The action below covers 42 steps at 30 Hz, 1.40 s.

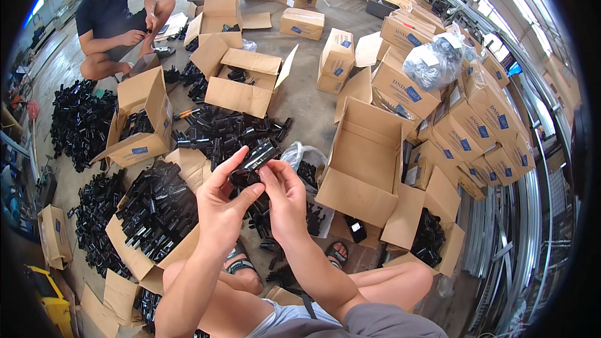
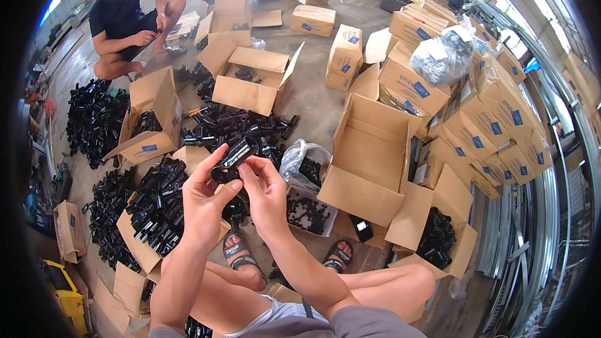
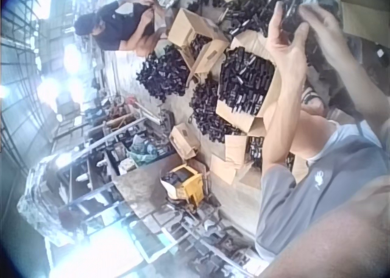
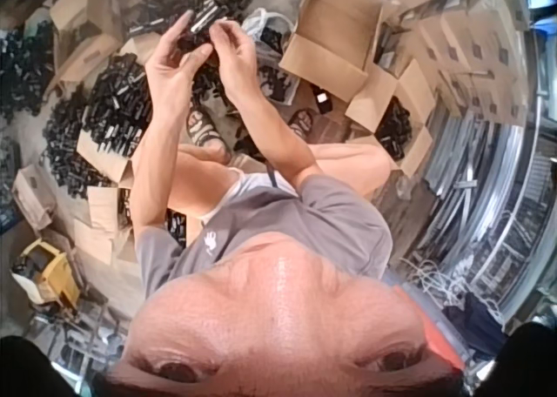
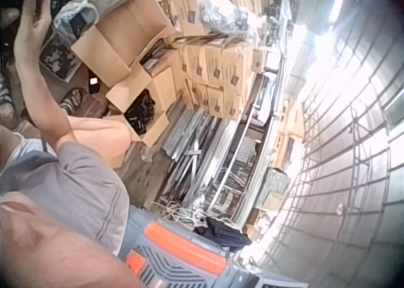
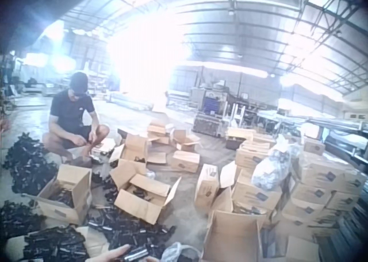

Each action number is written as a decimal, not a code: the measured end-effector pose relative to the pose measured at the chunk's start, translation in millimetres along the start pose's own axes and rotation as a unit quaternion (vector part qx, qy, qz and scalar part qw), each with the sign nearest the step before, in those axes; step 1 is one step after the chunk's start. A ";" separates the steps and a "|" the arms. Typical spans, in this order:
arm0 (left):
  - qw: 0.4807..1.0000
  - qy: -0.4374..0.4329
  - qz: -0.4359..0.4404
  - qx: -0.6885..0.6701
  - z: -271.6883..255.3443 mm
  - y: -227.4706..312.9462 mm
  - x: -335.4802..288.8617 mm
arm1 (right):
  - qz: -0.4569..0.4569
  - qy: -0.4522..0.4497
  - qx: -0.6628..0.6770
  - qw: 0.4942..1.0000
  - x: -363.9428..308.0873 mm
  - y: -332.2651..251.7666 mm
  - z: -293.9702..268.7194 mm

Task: The person picks up black plastic parts from a box and a pile on the floor, places them into small plastic bags, and organizes them in other cardboard boxes.

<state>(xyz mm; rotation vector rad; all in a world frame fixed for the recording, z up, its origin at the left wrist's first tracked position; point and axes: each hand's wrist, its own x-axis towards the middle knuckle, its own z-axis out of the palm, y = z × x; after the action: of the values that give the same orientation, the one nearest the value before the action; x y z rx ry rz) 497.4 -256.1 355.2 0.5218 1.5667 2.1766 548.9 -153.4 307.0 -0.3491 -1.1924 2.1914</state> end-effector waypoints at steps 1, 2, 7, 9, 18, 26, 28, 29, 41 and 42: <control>1.000 -0.006 -0.012 0.003 -0.6 0.2 0.8 | 0.001 0.000 0.000 1.000 1.5 0.5 0.0; 1.000 -0.006 -0.011 0.005 -0.8 1.0 0.7 | 0.011 0.002 -0.006 1.000 3.1 0.6 1.6; 1.000 0.006 -0.007 -0.003 2.9 -1.4 -4.2 | -0.034 0.035 0.022 0.999 -3.9 4.3 7.8; 1.000 0.005 -0.003 0.012 2.1 -3.9 2.4 | -0.017 0.030 -0.007 0.999 1.5 2.8 3.6; 1.000 0.006 -0.016 -0.008 -1.2 -8.5 2.3 | -0.033 -0.016 0.007 0.999 4.8 14.8 -5.1; 0.995 0.040 -0.008 0.092 -14.5 -5.2 3.5 | 0.015 0.108 -0.133 0.985 27.6 50.8 -64.8; 0.991 0.052 0.008 0.122 -20.3 0.5 7.2 | 0.104 0.168 -0.200 0.960 39.9 87.8 -129.6; 0.990 0.048 -0.001 0.129 -22.3 2.9 8.9 | 0.140 0.188 -0.253 0.938 47.5 107.7 -163.7; 0.876 0.010 0.123 0.467 -21.4 3.1 24.5 | 0.217 0.013 -0.714 0.666 175.5 234.3 -337.6; 0.887 -0.025 0.113 0.446 -9.1 5.7 29.8 | 0.202 0.016 -0.724 0.660 180.2 224.3 -390.6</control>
<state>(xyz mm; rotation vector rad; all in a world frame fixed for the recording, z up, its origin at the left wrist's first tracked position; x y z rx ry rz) 466.8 -249.3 359.9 1.0511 2.5397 1.4235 514.8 128.2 -86.5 -1.3424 -2.8137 0.9113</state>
